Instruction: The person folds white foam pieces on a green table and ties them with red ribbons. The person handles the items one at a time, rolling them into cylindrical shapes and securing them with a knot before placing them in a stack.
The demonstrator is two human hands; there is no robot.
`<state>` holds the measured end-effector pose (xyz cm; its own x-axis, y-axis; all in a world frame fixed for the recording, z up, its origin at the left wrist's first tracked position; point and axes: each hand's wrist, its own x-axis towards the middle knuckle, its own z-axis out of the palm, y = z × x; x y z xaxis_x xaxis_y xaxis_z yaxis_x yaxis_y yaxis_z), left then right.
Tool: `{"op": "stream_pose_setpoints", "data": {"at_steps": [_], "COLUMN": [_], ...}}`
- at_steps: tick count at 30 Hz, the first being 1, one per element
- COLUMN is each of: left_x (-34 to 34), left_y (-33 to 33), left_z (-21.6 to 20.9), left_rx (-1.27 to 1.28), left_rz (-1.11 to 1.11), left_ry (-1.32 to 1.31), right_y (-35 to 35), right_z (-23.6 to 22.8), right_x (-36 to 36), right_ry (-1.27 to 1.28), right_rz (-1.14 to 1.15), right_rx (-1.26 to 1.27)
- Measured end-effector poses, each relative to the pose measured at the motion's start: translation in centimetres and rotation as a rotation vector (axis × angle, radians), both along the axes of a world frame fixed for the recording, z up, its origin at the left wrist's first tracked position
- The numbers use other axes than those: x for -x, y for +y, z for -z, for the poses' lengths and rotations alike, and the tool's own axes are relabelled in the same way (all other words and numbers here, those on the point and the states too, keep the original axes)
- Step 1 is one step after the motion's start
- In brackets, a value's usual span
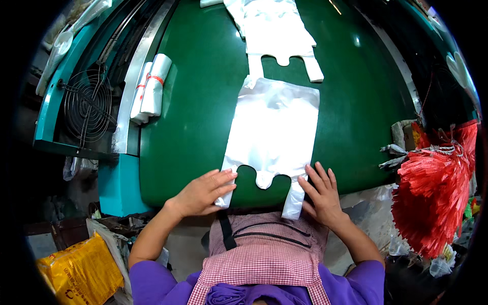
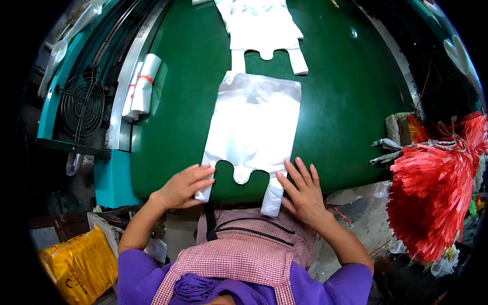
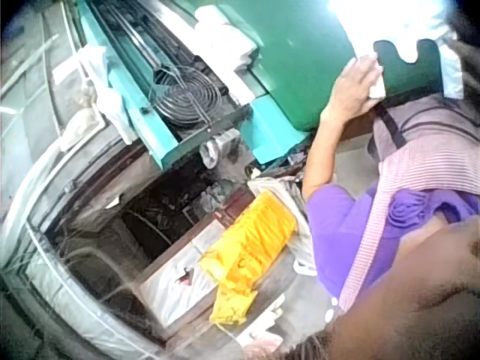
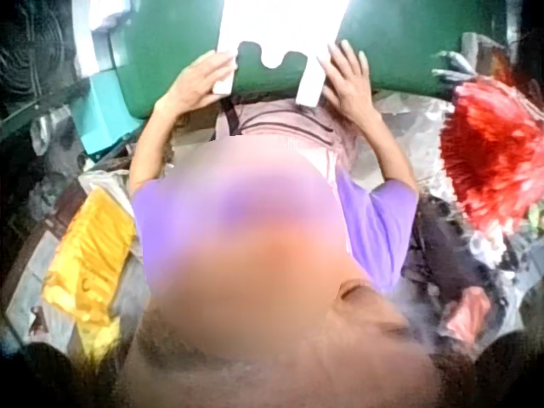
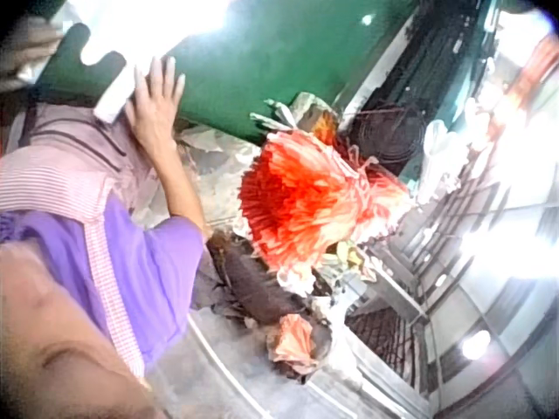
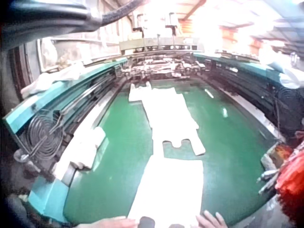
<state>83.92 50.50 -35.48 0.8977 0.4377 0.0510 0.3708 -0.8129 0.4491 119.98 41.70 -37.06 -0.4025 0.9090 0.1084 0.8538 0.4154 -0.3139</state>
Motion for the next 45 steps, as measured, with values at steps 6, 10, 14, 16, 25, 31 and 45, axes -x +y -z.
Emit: {"op": "stream_pose_setpoints", "data": {"at_steps": [6,10,14,16,25,31,45], "left_x": [-1.7,-9.9,-12.5,-12.2,-10.4,-12.3,-12.8], "left_y": [3.6,4.5,6.2,5.4,2.0,8.3,7.5], "left_z": [1.4,0.1,1.1,0.9,1.7,-1.0,0.0], "left_rx": [-0.037,0.135,-0.124,-0.152,-0.361,0.257,-0.14], "left_rz": [-0.034,-0.3,-0.403,-0.491,-0.064,-0.343,-0.268], "left_ry": [-0.282,-0.426,-0.089,-0.251,-0.328,-0.083,-0.023], "right_y": [0.8,4.2,8.2,9.0,8.3,9.2,1.5], "right_z": [-0.2,-1.8,-2.8,-1.1,0.5,-3.3,-1.1], "right_x": [0.1,0.9,3.9,4.7,3.7,3.8,4.4], "right_ry": [0.275,0.675,0.686,0.416,0.051,0.216,1.527], "right_rz": [-0.192,-0.135,0.156,0.133,-0.02,-0.121,0.238], "right_rx": [-0.123,-0.004,0.227,0.155,-0.168,-0.129,0.857]}}
